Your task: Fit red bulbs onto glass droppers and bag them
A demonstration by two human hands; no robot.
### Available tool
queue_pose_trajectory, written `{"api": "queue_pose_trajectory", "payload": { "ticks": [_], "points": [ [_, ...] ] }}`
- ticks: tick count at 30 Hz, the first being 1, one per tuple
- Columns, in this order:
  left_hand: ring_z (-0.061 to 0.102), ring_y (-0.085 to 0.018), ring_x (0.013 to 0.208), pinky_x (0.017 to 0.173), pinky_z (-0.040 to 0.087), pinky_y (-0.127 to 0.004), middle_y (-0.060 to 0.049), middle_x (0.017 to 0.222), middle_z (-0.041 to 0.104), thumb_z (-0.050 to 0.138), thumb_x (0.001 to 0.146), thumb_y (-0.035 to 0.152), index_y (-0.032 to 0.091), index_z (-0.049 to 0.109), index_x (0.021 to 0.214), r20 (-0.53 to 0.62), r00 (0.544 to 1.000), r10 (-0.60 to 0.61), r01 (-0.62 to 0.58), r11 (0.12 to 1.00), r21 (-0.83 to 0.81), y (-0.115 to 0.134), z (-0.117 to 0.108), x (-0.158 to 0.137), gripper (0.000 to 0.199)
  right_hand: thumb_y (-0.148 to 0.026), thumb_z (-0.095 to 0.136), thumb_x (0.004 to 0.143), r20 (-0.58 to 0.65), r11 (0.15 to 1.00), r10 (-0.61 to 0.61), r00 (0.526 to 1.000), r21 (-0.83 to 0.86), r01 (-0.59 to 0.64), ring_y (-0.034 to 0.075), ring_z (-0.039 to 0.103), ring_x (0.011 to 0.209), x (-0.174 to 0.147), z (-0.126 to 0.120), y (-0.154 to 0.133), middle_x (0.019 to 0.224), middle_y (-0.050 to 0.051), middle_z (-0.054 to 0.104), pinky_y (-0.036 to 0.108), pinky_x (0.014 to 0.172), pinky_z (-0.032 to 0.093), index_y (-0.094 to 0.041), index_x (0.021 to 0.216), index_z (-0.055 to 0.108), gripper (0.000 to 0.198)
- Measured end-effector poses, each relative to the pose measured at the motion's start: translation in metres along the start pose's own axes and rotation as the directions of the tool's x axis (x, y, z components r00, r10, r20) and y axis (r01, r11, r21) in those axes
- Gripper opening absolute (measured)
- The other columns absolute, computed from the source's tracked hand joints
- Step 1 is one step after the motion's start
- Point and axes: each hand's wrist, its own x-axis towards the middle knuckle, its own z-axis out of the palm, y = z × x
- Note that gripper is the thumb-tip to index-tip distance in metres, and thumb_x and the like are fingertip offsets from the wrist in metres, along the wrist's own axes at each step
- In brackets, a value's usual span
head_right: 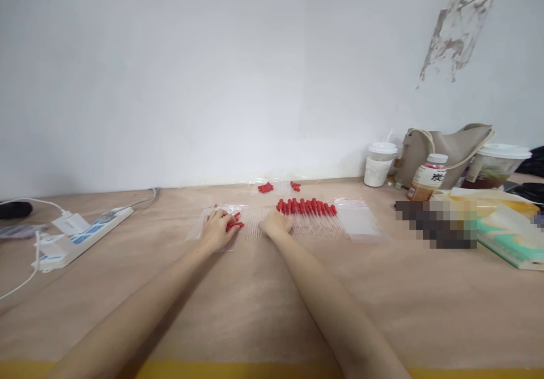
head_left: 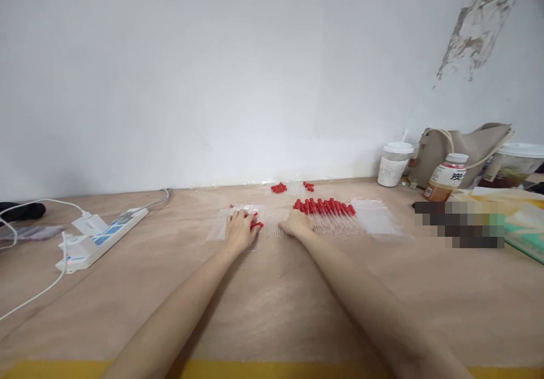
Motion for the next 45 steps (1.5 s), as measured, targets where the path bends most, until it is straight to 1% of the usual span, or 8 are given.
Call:
{"api": "queue_pose_trajectory", "payload": {
  "ticks": [15,19,22,26,28,30,33,45],
  "points": [
    [0.046,-0.025,0.088,0.078,0.033,-0.037,-0.008,0.084,0.054,0.052,0.079,0.026,0.017,0.056,0.073,-0.066,0.997,0.041,-0.047,0.994,-0.095,0.008,0.001,-0.003,0.011,-0.024,0.062,0.056,0.125,0.995,0.071,0.990,0.066,-0.080,0.026,0.060,0.080,0.013,0.000,-0.007,0.093,0.015,0.064,0.029,0.058,0.043,-0.011,0.091,0.063,0.037],
    [0.050,-0.020,0.086,0.076,0.038,-0.031,-0.005,0.085,0.054,0.043,0.085,0.025,0.018,0.050,0.079,-0.086,0.993,0.082,-0.098,0.974,-0.202,0.014,-0.010,-0.022,0.012,-0.031,0.058,0.063,0.102,0.993,0.001,0.995,0.116,-0.013,0.023,0.061,0.073,0.009,-0.013,-0.003,0.084,0.012,0.065,0.026,0.054,0.041,-0.012,0.085,0.063,0.030],
    [0.054,-0.016,0.080,0.071,0.042,-0.028,-0.003,0.084,0.055,0.039,0.087,0.023,0.019,0.046,0.086,-0.033,0.993,0.114,-0.118,0.895,-0.430,0.018,-0.013,-0.039,0.008,-0.032,0.049,0.072,0.047,0.978,-0.132,0.990,0.168,0.122,0.019,0.059,0.069,-0.008,-0.030,0.014,0.073,0.007,0.064,0.024,0.057,0.040,-0.014,0.073,0.062,0.022],
    [0.053,-0.017,0.087,0.075,0.043,-0.031,-0.006,0.096,0.055,0.040,0.085,0.019,0.019,0.041,0.106,0.032,0.990,0.134,-0.088,0.792,-0.604,0.025,-0.013,-0.052,0.021,-0.027,0.041,0.080,-0.073,0.915,-0.329,0.941,0.222,0.337,0.014,0.056,0.075,-0.042,-0.043,0.051,0.082,0.003,0.062,0.022,0.065,0.039,-0.017,0.083,0.055,0.018],
    [0.050,-0.018,0.093,0.079,0.041,-0.033,-0.007,0.102,0.053,0.039,0.085,0.017,0.020,0.042,0.111,0.025,0.986,0.164,-0.114,0.778,-0.618,0.030,-0.014,-0.053,0.026,-0.025,0.039,0.082,-0.173,0.813,-0.479,0.861,0.282,0.509,0.013,0.056,0.074,-0.056,-0.041,0.067,0.082,0.004,0.062,0.022,0.066,0.040,-0.016,0.089,0.053,0.018],
    [0.050,-0.018,0.092,0.079,0.041,-0.032,-0.007,0.098,0.053,0.037,0.086,0.017,0.019,0.051,0.104,0.031,0.982,0.186,-0.126,0.771,-0.624,0.036,-0.014,-0.051,0.023,-0.023,0.038,0.083,-0.260,0.729,-0.553,0.791,0.307,0.611,0.013,0.056,0.078,-0.066,-0.035,0.075,0.087,0.006,0.062,0.024,0.070,0.040,-0.016,0.095,0.053,0.020],
    [0.052,-0.018,0.081,0.073,0.042,-0.030,-0.006,0.084,0.054,0.037,0.086,0.019,0.016,0.056,0.088,0.056,0.988,0.142,-0.073,0.759,-0.647,0.042,-0.010,-0.050,0.020,-0.023,0.036,0.085,-0.325,0.678,-0.590,0.739,0.299,0.672,0.015,0.055,0.083,-0.076,-0.023,0.075,0.092,0.006,0.061,0.027,0.075,0.040,-0.017,0.096,0.055,0.023],
    [0.053,-0.016,0.078,0.070,0.041,-0.026,-0.003,0.083,0.058,0.044,0.085,0.027,0.017,0.058,0.090,0.057,0.985,0.161,-0.068,0.675,-0.735,0.043,-0.006,-0.056,0.018,-0.027,0.037,0.086,-0.306,0.676,-0.639,0.706,0.214,0.705,0.012,0.052,0.064,-0.091,-0.003,0.076,0.072,0.000,0.062,0.031,0.073,0.030,-0.020,0.084,0.058,0.022]
  ]
}}
